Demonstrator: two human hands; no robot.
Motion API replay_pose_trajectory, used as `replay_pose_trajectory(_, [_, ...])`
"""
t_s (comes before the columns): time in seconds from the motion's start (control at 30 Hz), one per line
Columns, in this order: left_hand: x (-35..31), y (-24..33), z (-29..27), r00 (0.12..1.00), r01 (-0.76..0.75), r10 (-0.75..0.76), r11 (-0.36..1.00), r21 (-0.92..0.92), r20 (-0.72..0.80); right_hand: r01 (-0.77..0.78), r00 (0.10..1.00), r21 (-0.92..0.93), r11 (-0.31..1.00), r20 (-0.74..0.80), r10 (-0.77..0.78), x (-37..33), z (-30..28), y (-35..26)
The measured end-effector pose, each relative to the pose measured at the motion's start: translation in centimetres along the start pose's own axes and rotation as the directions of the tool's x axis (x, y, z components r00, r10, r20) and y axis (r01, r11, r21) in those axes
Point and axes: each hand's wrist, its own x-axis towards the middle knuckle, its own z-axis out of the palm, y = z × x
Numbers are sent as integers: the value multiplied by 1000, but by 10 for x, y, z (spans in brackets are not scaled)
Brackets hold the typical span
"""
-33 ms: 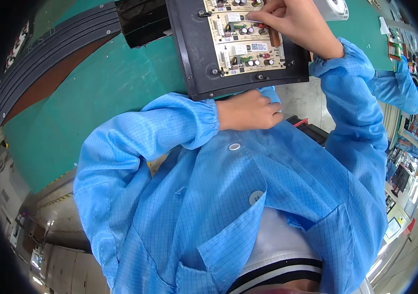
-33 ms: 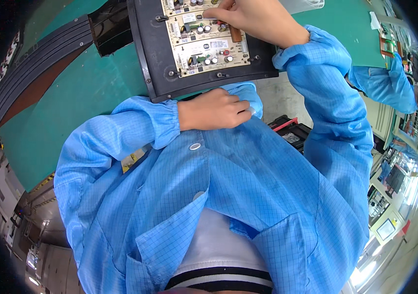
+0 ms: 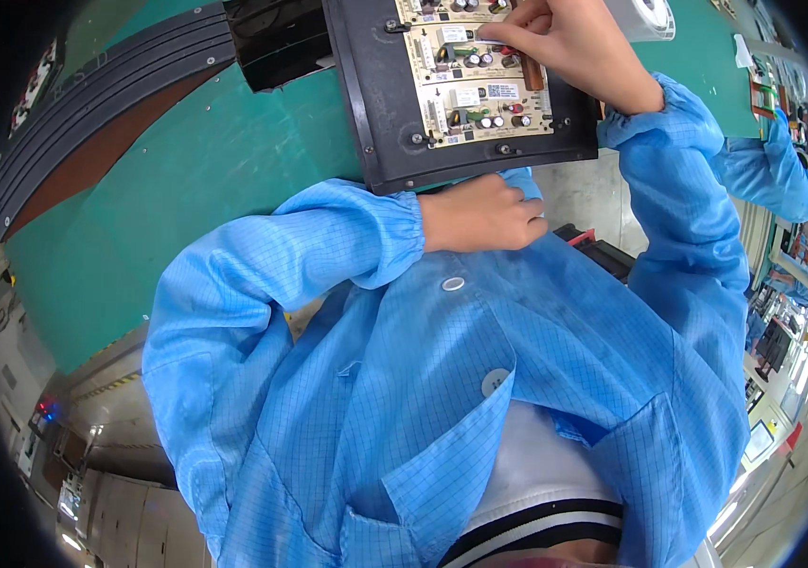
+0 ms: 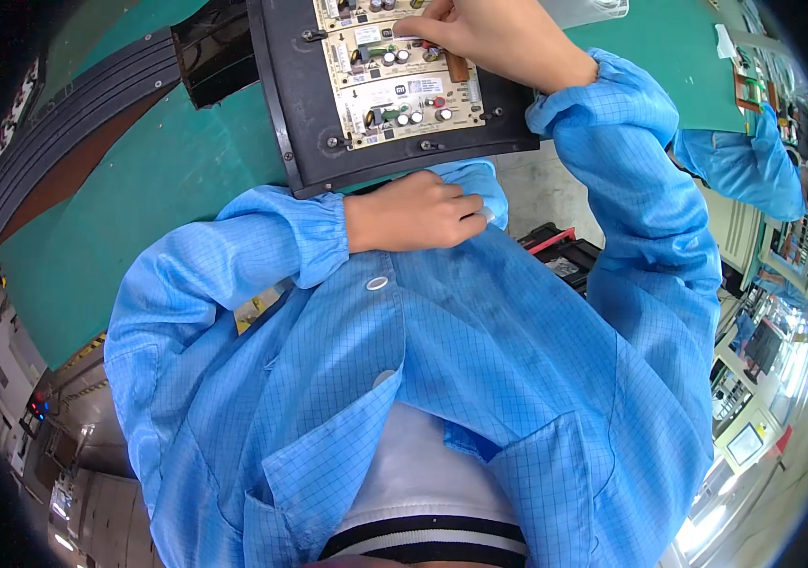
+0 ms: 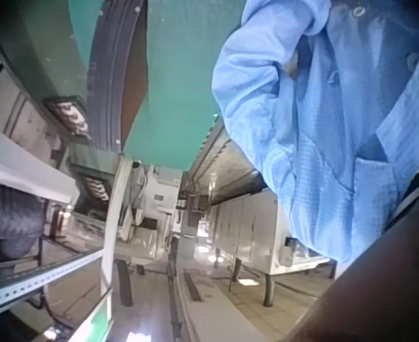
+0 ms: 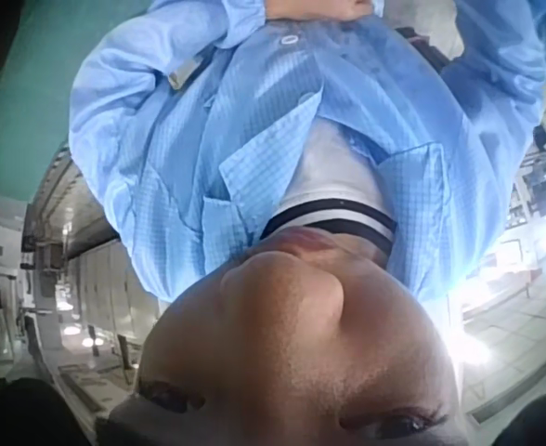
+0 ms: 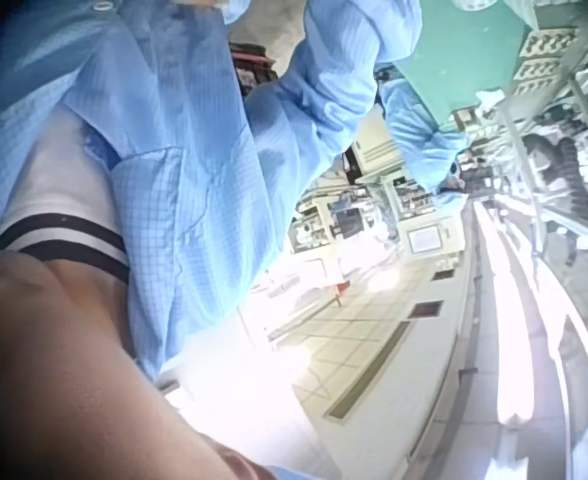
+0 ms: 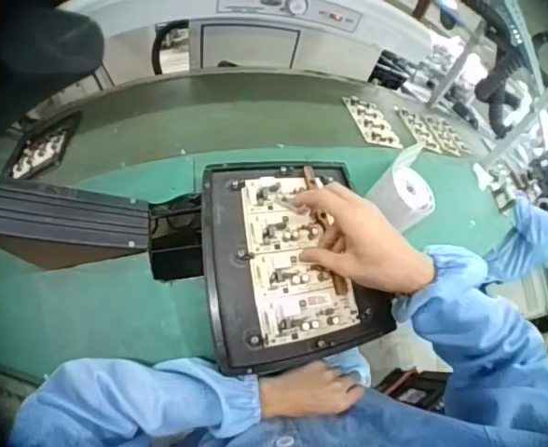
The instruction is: Applying small identification labels to printed circuit boards placed in an assembly tray.
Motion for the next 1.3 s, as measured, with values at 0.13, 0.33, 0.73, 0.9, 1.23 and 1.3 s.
replay_pose_trajectory(0.13, [0, -2, 1, 1000, -7, 7, 999, 33, -2, -16, 1000, 2, 1000, 24, 16, 6, 3, -1])
replay_pose_trajectory(0.33, [0, -1, -3, 1000, -6, 6, 1000, 28, 9, 294, 946, -368, 882, -18, -323, 7, 2, 7])
replay_pose_trajectory(0.73, [-1, -2, 3, 998, 25, -23, 999, 48, -52, -100, 992, -33, 994, -79, 97, 38, -7, 12])
replay_pose_trajectory(0.9, [-1, -1, 1, 998, 52, -51, 999, 13, -29, -86, 994, -89, 992, -68, 80, 49, -4, 11])
replay_pose_trajectory(1.23, [2, 1, -1, 998, 31, -29, 998, 48, -50, 126, 934, -645, 754, -177, -309, 67, -22, 46])
replay_pose_trajectory(1.3, [3, 1, -2, 999, 32, -30, 999, 31, -43, -63, 979, -192, 979, -204, 23, 73, -22, 45])
